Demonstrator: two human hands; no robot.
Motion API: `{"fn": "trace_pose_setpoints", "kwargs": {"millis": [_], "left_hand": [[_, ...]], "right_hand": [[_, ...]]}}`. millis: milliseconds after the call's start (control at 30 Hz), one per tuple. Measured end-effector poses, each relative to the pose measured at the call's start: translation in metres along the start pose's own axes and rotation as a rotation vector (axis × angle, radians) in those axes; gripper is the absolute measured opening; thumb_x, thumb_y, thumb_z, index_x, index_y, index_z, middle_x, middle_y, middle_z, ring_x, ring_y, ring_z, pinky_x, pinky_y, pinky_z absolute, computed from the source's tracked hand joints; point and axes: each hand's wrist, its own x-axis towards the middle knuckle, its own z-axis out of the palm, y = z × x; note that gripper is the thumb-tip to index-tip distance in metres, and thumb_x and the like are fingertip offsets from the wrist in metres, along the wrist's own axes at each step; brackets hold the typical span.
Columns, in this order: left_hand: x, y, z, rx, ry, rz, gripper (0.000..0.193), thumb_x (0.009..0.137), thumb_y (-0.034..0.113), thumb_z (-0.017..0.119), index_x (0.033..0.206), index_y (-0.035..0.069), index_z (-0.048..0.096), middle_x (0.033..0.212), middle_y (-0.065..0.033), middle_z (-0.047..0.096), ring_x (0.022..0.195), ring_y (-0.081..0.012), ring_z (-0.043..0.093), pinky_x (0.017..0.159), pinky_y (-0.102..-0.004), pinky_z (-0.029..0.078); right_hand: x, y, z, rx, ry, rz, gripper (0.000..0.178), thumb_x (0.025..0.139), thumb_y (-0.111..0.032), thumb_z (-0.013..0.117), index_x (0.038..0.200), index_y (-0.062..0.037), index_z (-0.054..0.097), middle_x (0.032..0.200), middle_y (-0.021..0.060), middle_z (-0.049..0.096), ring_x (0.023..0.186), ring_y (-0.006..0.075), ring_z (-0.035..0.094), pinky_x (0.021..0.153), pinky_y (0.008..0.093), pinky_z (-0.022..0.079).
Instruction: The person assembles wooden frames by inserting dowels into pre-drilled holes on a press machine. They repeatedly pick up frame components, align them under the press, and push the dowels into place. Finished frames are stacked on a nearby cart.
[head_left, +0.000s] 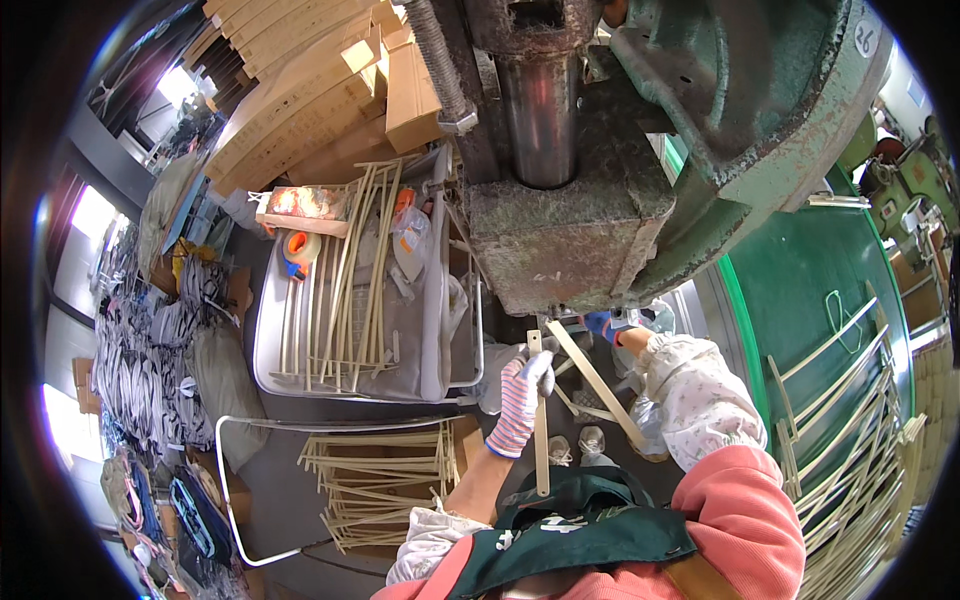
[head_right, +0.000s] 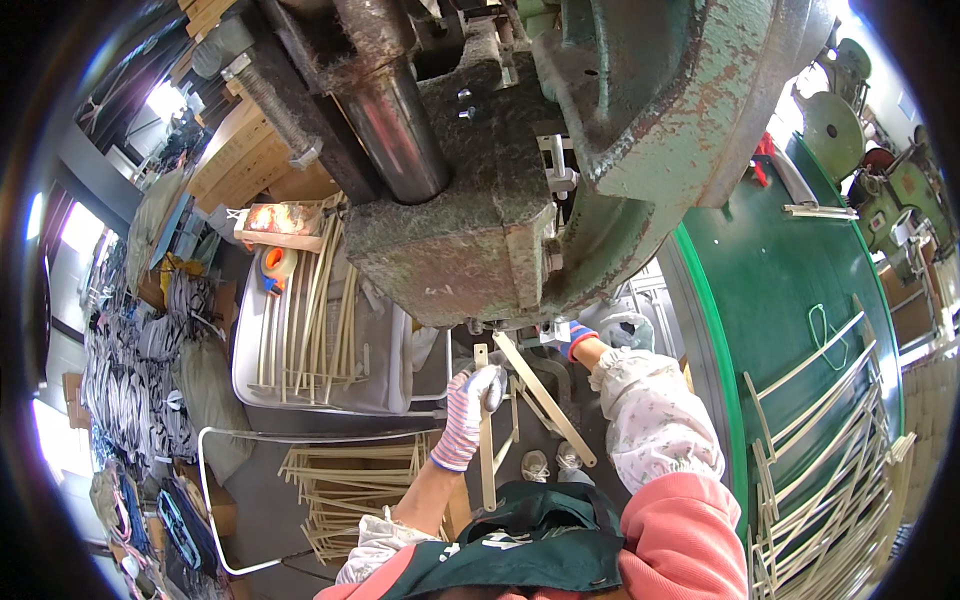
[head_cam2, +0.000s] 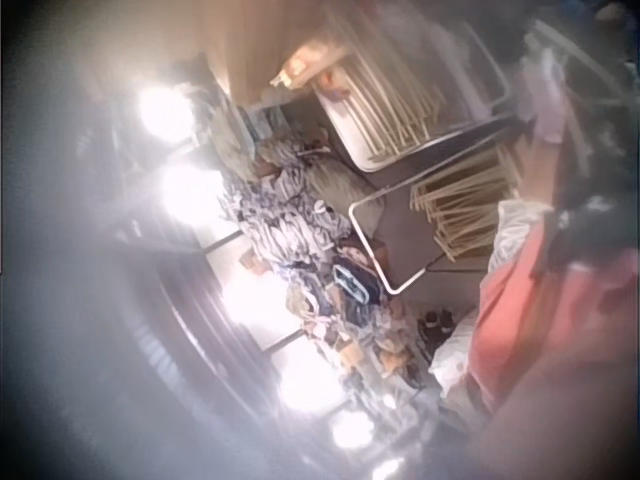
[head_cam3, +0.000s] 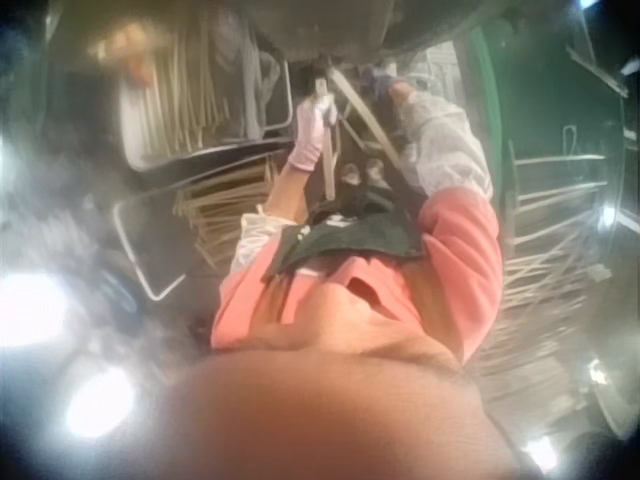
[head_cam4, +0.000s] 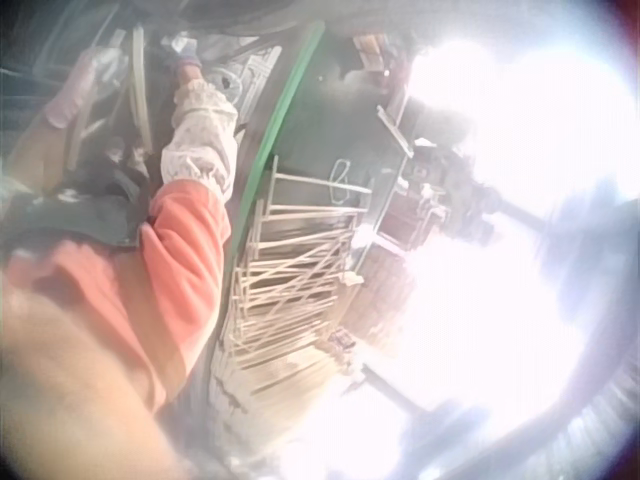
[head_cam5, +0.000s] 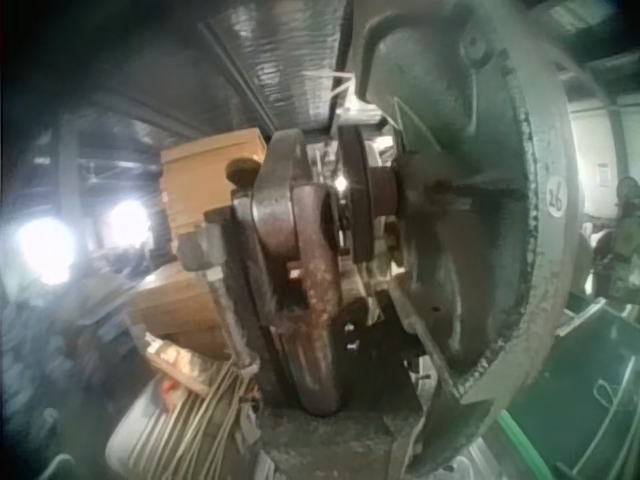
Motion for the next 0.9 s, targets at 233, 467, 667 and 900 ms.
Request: {"fn": "trace_pose_setpoints", "kwargs": {"millis": [233,467,667,900], "left_hand": [[-0.007,0.002,0.008,-0.132,-0.058,0.177,0.025,0.090,0.012,0.048,0.111,0.003,0.056,0.064,0.0021,0.049,0.053,-0.0059,0.043,0.049,-0.0200,0.035],[-0.003,0.005,0.010,-0.175,-0.050,0.153,0.040,0.089,0.005,0.050,0.128,0.003,0.047,0.072,0.0020,0.051,0.056,-0.0055,0.044,0.051,-0.0195,0.037],[-0.005,0.008,0.016,-0.205,-0.003,0.135,0.036,0.088,0.006,0.051,0.124,0.002,0.049,0.071,0.0018,0.051,0.056,-0.0051,0.043,0.052,-0.0188,0.036],[0.002,0.007,0.016,-0.070,-0.028,0.201,0.025,0.089,0.007,0.050,0.113,0.003,0.057,0.069,0.0033,0.052,0.057,-0.0048,0.045,0.052,-0.0188,0.036]], "right_hand": [[-0.002,0.023,-0.013,0.796,-0.027,0.251,0.023,0.091,-0.021,0.047,0.099,-0.0049,0.062,0.088,0.0059,0.065,0.080,0.0211,0.061,0.074,0.0349,0.049],[-0.032,0.008,-0.133,2.191,0.006,0.054,0.018,0.092,-0.012,0.050,0.100,-0.0035,0.063,0.088,0.0064,0.066,0.079,0.0195,0.062,0.072,0.0329,0.049],[-0.019,-0.008,-0.167,1.209,0.170,0.082,0.025,0.093,-0.018,0.043,0.109,-0.0079,0.060,0.103,0.0080,0.063,0.087,0.0262,0.060,0.075,0.0346,0.048],[-0.041,-0.023,-0.174,1.222,0.047,0.200,0.026,0.092,-0.012,0.044,0.115,-0.0072,0.053,0.093,0.0155,0.059,0.081,0.0289,0.060,0.068,0.0331,0.049]]}}
